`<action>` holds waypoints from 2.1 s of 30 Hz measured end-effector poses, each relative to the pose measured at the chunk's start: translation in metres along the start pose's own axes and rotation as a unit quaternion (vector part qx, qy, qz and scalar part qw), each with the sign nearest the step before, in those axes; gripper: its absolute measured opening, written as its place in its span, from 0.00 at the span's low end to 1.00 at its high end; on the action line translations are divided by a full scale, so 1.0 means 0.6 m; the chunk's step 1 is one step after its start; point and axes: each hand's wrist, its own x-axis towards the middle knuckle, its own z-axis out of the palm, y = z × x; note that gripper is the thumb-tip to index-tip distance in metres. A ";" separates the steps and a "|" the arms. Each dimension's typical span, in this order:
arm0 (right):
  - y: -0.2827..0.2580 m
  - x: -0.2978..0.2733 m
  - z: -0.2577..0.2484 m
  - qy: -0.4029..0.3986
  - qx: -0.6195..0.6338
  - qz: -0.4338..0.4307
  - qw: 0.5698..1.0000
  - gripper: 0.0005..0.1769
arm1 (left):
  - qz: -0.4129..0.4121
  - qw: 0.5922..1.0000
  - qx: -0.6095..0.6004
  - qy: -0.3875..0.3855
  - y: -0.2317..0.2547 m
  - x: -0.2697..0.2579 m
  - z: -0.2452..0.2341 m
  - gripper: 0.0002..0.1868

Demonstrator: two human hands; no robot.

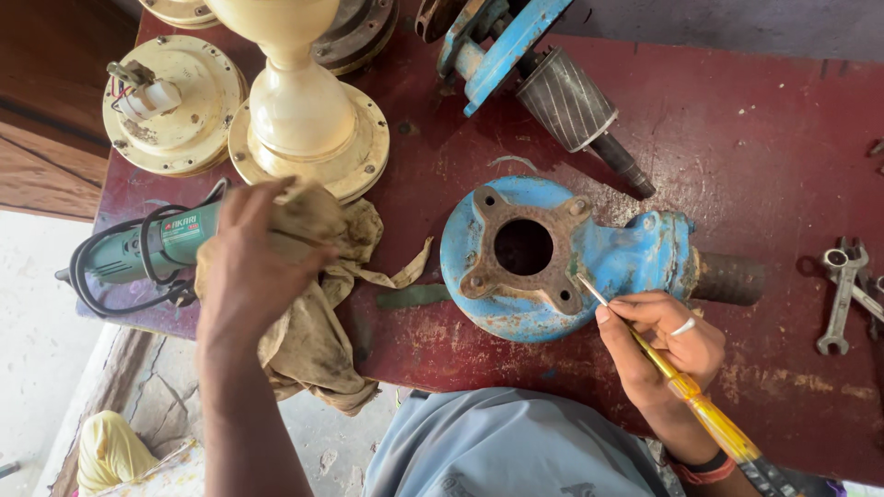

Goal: The person uses a yellow-handled screwdriver to scrape rust and debris from the flange of a blue pump housing. They repeatedly wipe the scraped area with a cloth to remove loosened material. The person continues scraping and wiping the same flange area throughout the clip.

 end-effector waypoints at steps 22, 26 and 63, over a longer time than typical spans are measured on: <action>0.003 -0.001 0.000 -0.002 0.010 -0.020 1.000 0.06 | 0.053 0.990 0.030 -0.125 -0.100 -0.033 0.079 0.27; 0.005 -0.002 0.001 -0.003 0.043 -0.019 0.999 0.05 | 0.091 0.995 0.025 -0.040 -0.073 -0.043 0.027 0.20; -0.043 0.031 0.040 0.010 -0.081 -0.101 0.992 0.11 | 0.156 0.976 0.019 -0.150 0.033 -0.065 0.164 0.18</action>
